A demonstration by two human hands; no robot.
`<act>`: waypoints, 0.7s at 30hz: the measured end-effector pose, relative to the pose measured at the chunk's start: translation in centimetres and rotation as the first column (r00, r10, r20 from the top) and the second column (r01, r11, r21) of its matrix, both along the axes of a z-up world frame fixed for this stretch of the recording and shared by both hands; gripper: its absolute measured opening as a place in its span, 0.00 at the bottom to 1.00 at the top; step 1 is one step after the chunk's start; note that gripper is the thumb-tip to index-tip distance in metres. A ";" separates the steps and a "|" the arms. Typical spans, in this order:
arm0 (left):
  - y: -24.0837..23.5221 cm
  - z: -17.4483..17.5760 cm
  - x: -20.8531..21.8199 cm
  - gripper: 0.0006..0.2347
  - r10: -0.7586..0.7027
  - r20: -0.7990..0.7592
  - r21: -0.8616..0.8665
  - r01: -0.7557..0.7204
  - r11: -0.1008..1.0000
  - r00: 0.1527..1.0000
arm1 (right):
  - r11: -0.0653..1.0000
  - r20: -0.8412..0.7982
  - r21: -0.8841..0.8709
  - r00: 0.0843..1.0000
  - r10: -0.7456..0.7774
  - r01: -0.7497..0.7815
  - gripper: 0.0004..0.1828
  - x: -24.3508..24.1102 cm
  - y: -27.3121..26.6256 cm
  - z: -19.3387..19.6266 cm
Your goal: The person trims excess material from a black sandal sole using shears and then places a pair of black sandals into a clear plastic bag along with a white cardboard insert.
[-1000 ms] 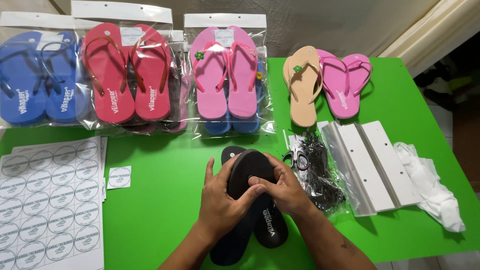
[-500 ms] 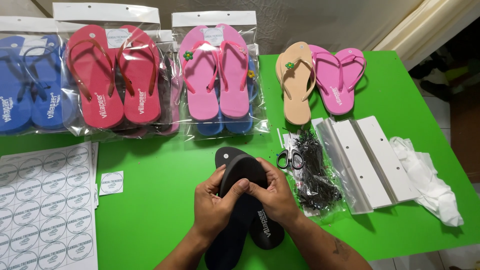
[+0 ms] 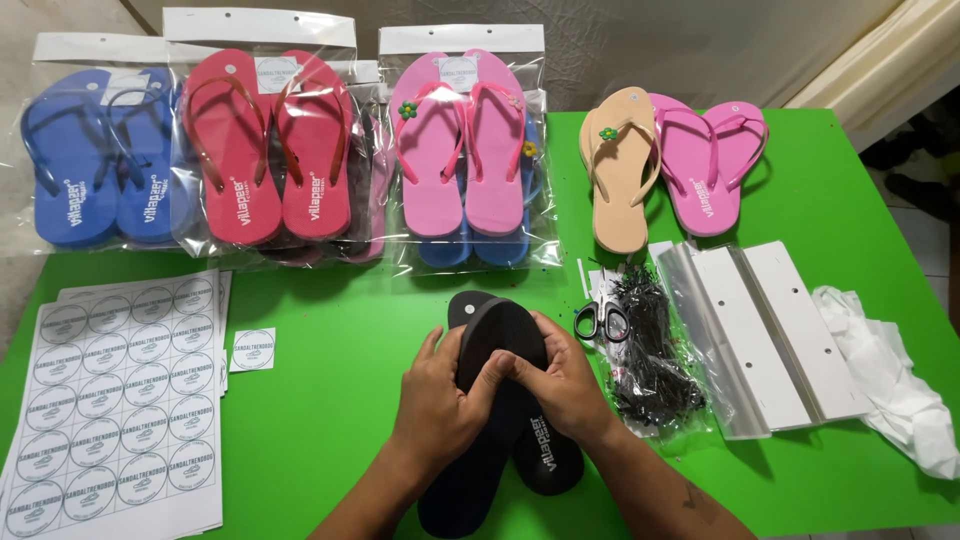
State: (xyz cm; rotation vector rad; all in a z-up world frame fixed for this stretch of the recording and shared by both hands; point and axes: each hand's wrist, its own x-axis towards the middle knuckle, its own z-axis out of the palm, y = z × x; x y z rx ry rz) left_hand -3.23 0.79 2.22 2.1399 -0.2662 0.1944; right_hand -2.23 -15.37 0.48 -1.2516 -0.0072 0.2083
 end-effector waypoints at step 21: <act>1.7 1.0 1.3 0.34 0.157 0.013 0.762 -0.111 0.638 0.988 | 0.663 0.312 -0.729 0.945 0.100 0.171 0.26 1.2 -1.4 0.7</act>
